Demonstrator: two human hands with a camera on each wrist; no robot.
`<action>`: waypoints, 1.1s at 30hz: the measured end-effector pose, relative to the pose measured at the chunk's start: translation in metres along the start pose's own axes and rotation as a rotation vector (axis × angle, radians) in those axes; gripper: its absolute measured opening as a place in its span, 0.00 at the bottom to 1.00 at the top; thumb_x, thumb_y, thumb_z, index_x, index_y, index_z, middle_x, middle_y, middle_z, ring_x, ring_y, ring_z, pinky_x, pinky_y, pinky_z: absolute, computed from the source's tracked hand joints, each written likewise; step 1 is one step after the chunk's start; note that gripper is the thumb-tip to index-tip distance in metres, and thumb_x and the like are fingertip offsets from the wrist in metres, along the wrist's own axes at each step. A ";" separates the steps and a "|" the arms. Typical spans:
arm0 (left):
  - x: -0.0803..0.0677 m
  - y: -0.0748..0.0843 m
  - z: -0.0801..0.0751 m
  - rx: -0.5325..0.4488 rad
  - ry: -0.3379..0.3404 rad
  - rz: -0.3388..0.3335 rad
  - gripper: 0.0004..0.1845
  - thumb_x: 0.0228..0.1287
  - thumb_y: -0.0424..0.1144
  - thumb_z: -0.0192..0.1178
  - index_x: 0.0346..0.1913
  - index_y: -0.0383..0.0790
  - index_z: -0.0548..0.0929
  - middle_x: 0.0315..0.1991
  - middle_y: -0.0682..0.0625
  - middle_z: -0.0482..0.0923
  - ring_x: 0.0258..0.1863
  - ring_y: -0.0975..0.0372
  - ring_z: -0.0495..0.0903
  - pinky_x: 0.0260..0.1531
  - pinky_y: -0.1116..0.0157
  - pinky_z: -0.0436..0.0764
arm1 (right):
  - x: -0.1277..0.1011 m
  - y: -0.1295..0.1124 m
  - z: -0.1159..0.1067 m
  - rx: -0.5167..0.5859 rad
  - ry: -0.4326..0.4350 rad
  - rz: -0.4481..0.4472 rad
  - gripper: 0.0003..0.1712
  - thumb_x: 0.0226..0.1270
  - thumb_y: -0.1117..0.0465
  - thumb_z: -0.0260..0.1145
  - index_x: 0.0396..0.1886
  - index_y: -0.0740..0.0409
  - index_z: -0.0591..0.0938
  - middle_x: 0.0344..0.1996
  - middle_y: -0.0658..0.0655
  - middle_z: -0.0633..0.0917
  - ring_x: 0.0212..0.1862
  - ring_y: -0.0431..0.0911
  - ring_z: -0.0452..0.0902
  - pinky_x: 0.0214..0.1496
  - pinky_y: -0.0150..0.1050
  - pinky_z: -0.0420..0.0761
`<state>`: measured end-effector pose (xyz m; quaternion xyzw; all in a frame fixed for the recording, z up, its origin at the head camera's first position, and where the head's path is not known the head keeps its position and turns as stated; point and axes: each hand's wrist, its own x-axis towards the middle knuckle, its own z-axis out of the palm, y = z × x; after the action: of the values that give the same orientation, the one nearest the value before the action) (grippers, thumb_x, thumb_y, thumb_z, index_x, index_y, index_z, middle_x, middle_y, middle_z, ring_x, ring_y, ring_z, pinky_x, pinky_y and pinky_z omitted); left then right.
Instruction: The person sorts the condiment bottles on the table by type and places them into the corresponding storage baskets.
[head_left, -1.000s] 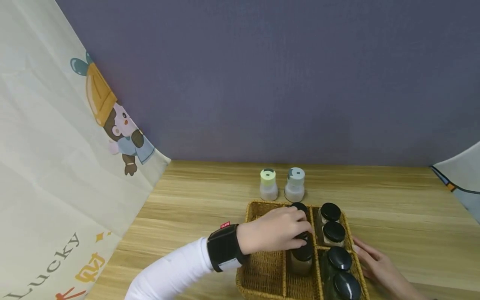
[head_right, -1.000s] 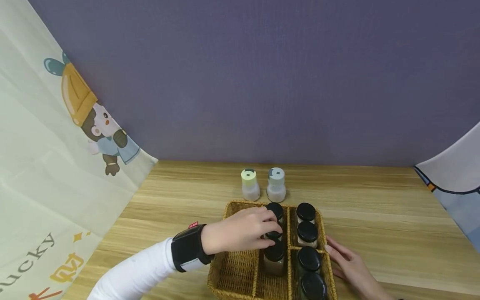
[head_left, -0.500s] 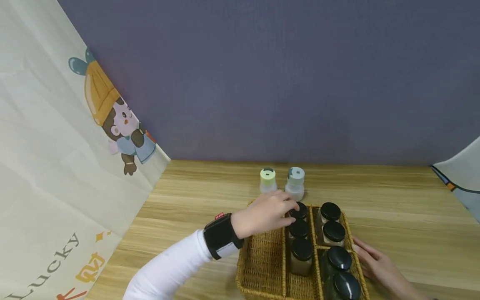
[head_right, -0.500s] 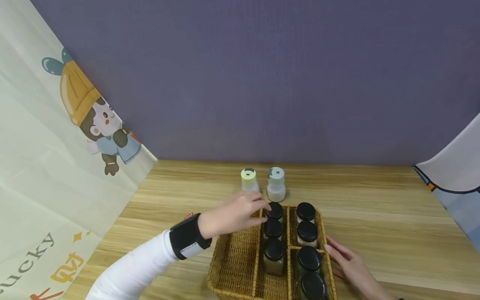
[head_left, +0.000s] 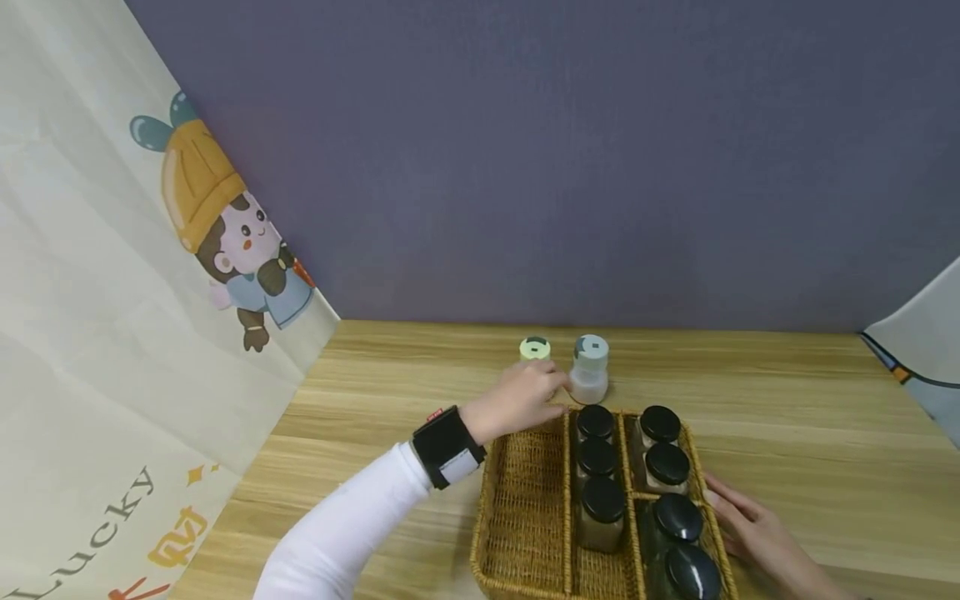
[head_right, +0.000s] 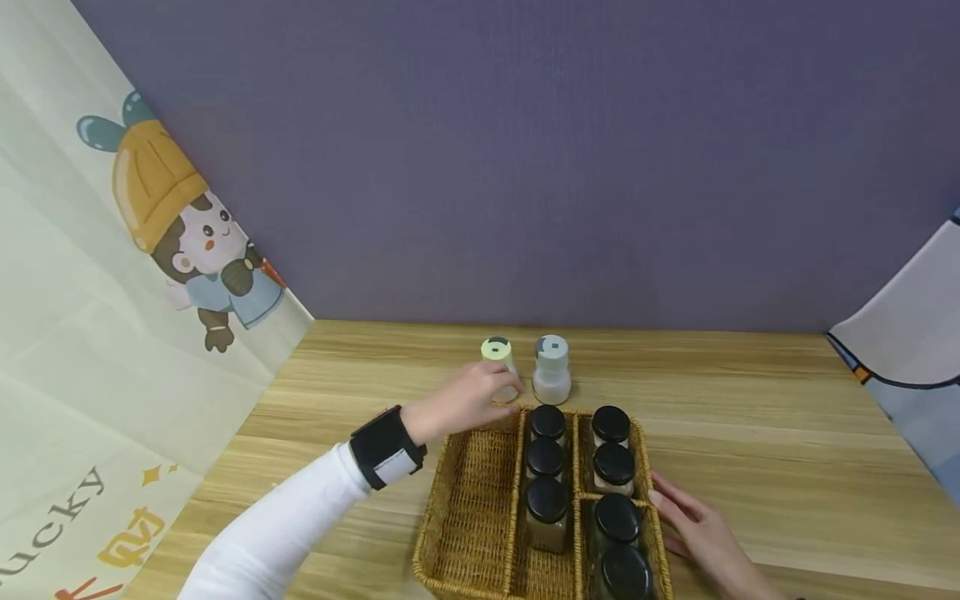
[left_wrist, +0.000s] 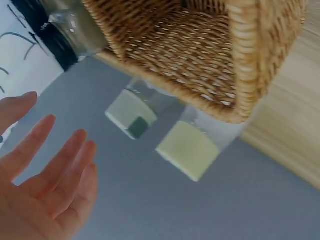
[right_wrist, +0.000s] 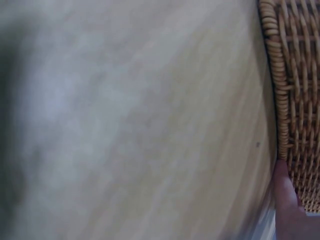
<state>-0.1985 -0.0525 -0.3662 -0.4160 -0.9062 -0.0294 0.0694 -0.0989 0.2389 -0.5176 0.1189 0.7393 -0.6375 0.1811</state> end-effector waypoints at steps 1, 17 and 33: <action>0.001 -0.002 0.001 -0.008 0.005 -0.006 0.14 0.54 0.42 0.61 0.44 0.43 0.80 0.34 0.52 0.77 0.28 0.67 0.73 0.23 0.79 0.70 | 0.000 0.001 0.000 -0.007 -0.004 -0.008 0.40 0.64 0.44 0.51 0.66 0.60 0.46 0.65 0.71 0.45 0.55 0.53 0.68 0.47 0.45 0.78; 0.017 -0.033 0.015 -0.073 0.087 -0.092 0.11 0.57 0.38 0.58 0.43 0.40 0.80 0.40 0.48 0.78 0.39 0.59 0.77 0.37 0.68 0.78 | 0.001 0.004 -0.001 -0.027 0.010 -0.021 0.40 0.63 0.43 0.52 0.66 0.58 0.48 0.65 0.71 0.46 0.55 0.51 0.68 0.47 0.45 0.77; 0.017 -0.052 0.029 -0.100 0.080 -0.075 0.14 0.55 0.39 0.61 0.44 0.39 0.79 0.43 0.48 0.78 0.41 0.58 0.73 0.42 0.67 0.74 | -0.023 0.015 0.020 -0.014 0.047 -0.017 0.39 0.64 0.43 0.51 0.66 0.58 0.48 0.65 0.72 0.46 0.55 0.54 0.68 0.46 0.45 0.78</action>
<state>-0.2513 -0.0706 -0.3917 -0.3832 -0.9151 -0.0939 0.0832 -0.0699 0.2229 -0.5235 0.1263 0.7488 -0.6309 0.1593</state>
